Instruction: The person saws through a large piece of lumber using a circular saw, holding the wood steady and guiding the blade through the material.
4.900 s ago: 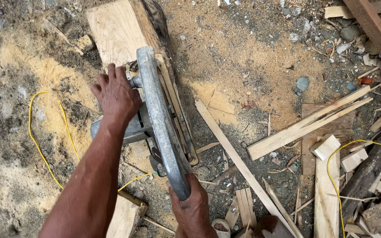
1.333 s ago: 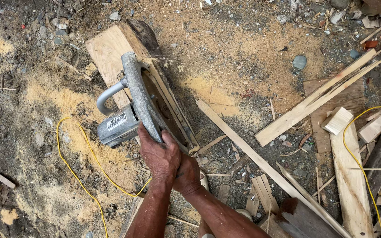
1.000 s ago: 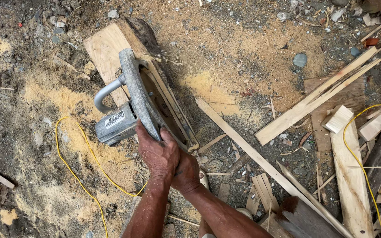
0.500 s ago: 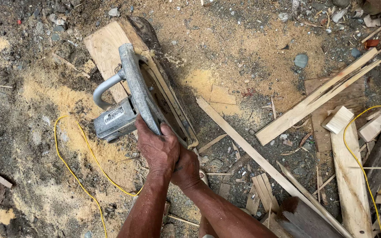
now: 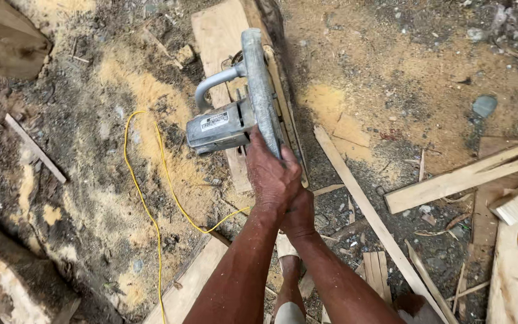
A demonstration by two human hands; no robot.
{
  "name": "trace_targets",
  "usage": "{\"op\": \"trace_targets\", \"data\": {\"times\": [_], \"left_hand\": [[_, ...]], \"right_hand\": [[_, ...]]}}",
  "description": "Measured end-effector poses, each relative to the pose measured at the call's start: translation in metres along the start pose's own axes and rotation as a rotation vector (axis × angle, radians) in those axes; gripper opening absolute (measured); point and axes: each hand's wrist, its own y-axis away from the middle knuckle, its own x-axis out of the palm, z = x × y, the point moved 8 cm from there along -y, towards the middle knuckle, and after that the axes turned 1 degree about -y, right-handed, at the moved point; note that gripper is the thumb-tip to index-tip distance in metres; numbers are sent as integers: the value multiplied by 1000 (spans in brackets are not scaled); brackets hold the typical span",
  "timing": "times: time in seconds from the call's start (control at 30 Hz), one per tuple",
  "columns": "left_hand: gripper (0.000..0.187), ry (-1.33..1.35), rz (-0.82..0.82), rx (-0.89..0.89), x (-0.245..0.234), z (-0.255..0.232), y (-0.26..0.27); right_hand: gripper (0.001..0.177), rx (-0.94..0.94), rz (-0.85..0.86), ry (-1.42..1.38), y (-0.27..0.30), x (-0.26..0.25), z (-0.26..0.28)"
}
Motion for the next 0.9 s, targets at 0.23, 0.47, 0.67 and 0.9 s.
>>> {"op": "trace_targets", "data": {"times": [0.23,0.47,0.67,0.9], "left_hand": [[75,12,53,-23,1,10,-5],[76,115,84,11,-4,15,-4],[77,42,44,168,-11,4,-4],[73,89,74,140,-21,-7,-13]], "right_hand": [[62,9,37,57,-3,15,-13],[68,98,91,93,5,31,-23],[78,34,37,70,-1,23,2],[79,-112,-95,153,-10,16,26]]}}
